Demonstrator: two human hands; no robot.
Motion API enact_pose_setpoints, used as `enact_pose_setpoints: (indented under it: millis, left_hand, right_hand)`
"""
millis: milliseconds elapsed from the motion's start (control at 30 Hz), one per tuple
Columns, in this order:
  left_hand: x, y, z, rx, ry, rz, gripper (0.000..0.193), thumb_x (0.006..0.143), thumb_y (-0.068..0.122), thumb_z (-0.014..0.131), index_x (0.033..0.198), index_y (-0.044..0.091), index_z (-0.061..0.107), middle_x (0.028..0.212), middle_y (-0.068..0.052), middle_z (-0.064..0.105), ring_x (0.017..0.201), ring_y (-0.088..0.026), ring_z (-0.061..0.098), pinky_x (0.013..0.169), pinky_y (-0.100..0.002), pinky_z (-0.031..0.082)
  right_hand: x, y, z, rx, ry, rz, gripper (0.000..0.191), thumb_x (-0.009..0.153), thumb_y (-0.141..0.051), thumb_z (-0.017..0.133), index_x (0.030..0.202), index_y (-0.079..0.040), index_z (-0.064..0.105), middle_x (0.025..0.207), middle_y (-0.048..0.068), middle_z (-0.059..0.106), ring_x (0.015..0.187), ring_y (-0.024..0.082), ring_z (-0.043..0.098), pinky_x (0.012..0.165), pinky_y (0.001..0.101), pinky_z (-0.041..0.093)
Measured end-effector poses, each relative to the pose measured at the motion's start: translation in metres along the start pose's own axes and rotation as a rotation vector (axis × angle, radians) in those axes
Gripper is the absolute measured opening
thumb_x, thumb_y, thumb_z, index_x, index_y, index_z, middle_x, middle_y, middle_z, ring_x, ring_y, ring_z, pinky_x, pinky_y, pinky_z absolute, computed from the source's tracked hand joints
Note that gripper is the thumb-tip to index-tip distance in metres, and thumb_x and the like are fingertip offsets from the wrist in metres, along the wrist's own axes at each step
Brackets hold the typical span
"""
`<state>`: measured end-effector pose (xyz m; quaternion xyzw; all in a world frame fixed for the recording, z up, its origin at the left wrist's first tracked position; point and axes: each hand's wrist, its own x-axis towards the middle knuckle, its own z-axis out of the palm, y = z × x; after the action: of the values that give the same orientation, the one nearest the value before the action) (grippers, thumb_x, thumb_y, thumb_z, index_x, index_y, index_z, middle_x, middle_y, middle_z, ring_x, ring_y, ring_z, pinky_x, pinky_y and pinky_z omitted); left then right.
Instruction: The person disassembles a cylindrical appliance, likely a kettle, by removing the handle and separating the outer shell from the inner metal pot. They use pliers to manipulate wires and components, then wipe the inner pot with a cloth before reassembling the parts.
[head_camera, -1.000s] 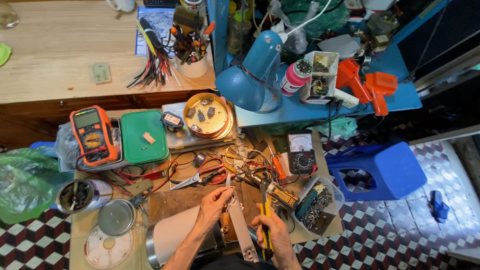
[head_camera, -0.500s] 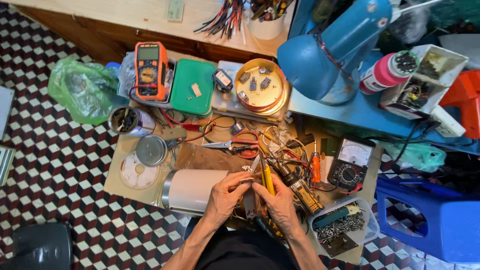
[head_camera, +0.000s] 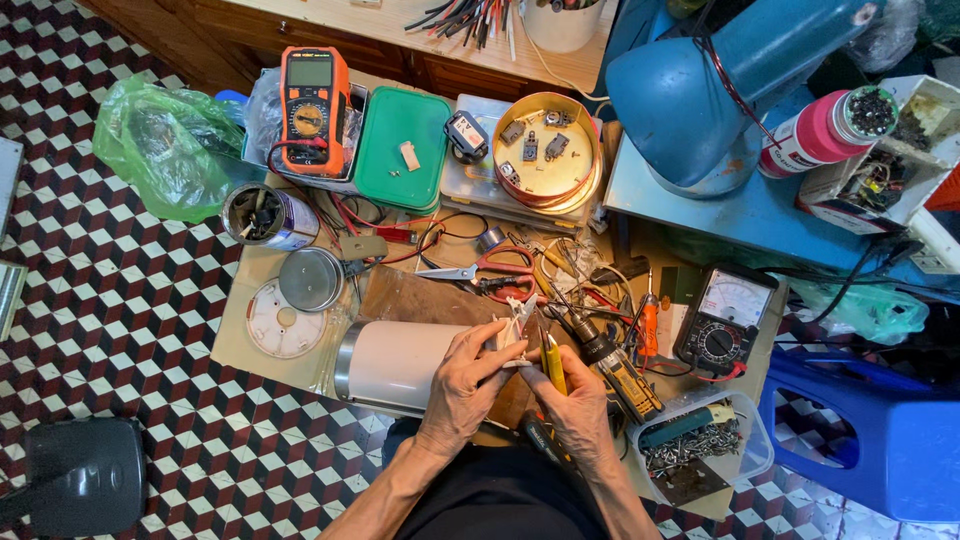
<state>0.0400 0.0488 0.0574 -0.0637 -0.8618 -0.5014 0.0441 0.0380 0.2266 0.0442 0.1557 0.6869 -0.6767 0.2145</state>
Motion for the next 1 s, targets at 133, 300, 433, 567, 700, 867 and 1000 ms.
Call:
enact_pose_setpoints:
  millis: [133,300,433,567,700,867,1000]
  left_hand:
    - [0.0,0.003,-0.001,-0.096,-0.023,-0.234,0.036,0.087,0.011,0.073,0.122,0.014,0.074,0.121,-0.011,0.066,0.105,-0.026,0.068,0.091,-0.034,0.055]
    - [0.008,-0.005,0.004,-0.23,-0.045,-0.215,0.031,0.099,0.014,0.062,0.129,0.008,0.067,0.119,-0.013,0.068,0.109,-0.027,0.068,0.092,-0.034,0.053]
    - [0.015,-0.022,0.018,-0.343,-0.08,-0.393,0.031,0.102,0.023,0.058,0.127,0.008,0.068,0.102,-0.013,0.07,0.092,-0.02,0.066,0.08,-0.032,0.053]
    - [0.023,-0.044,0.026,-0.375,-0.164,-0.649,0.032,0.098,0.03,0.061,0.118,0.009,0.074,0.08,-0.008,0.071,0.072,-0.012,0.062,0.064,-0.029,0.051]
    - [0.021,-0.056,0.026,-0.425,-0.176,-0.664,0.033,0.095,0.032,0.061,0.118,0.011,0.074,0.08,-0.003,0.073,0.071,-0.008,0.064,0.063,-0.025,0.052]
    - [0.022,-0.054,0.025,-0.441,-0.225,-0.717,0.035,0.096,0.026,0.06,0.126,0.013,0.07,0.078,-0.004,0.07,0.067,-0.009,0.058,0.059,-0.027,0.048]
    - [0.018,-0.049,0.017,-0.481,-0.227,-0.62,0.036,0.099,0.019,0.058,0.134,0.012,0.066,0.087,-0.002,0.073,0.077,-0.006,0.062,0.067,-0.024,0.052]
  right_hand:
    - [-0.001,-0.008,0.007,0.045,0.065,0.008,0.013,0.09,-0.013,0.073,0.101,-0.005,0.072,0.064,-0.006,0.054,0.051,0.003,0.044,0.045,0.0207,0.034]
    - [0.016,-0.022,0.014,0.214,0.108,0.151,0.018,0.09,-0.018,0.074,0.099,-0.003,0.072,0.062,-0.002,0.054,0.05,0.006,0.045,0.046,0.0221,0.034]
    - [0.031,-0.031,0.018,0.253,0.092,0.161,0.024,0.091,-0.027,0.073,0.103,-0.005,0.071,0.065,-0.001,0.055,0.053,0.008,0.046,0.049,0.0234,0.036]
    - [0.03,-0.032,0.017,0.215,0.205,0.227,0.043,0.101,-0.046,0.057,0.109,-0.005,0.066,0.071,-0.001,0.056,0.058,0.008,0.048,0.051,0.0236,0.037]
    - [0.019,-0.026,0.015,0.205,0.167,0.259,0.048,0.097,-0.046,0.053,0.121,-0.006,0.066,0.072,0.001,0.059,0.059,0.01,0.051,0.052,0.0253,0.042]
    - [0.007,-0.02,0.021,0.152,0.058,0.265,0.061,0.092,-0.034,0.062,0.144,-0.006,0.05,0.075,0.001,0.063,0.063,0.01,0.058,0.056,0.0247,0.047]
    - [0.002,-0.026,0.035,0.156,-0.007,0.214,0.069,0.095,-0.035,0.057,0.156,-0.01,0.039,0.069,0.002,0.058,0.055,0.01,0.053,0.053,0.0237,0.047]
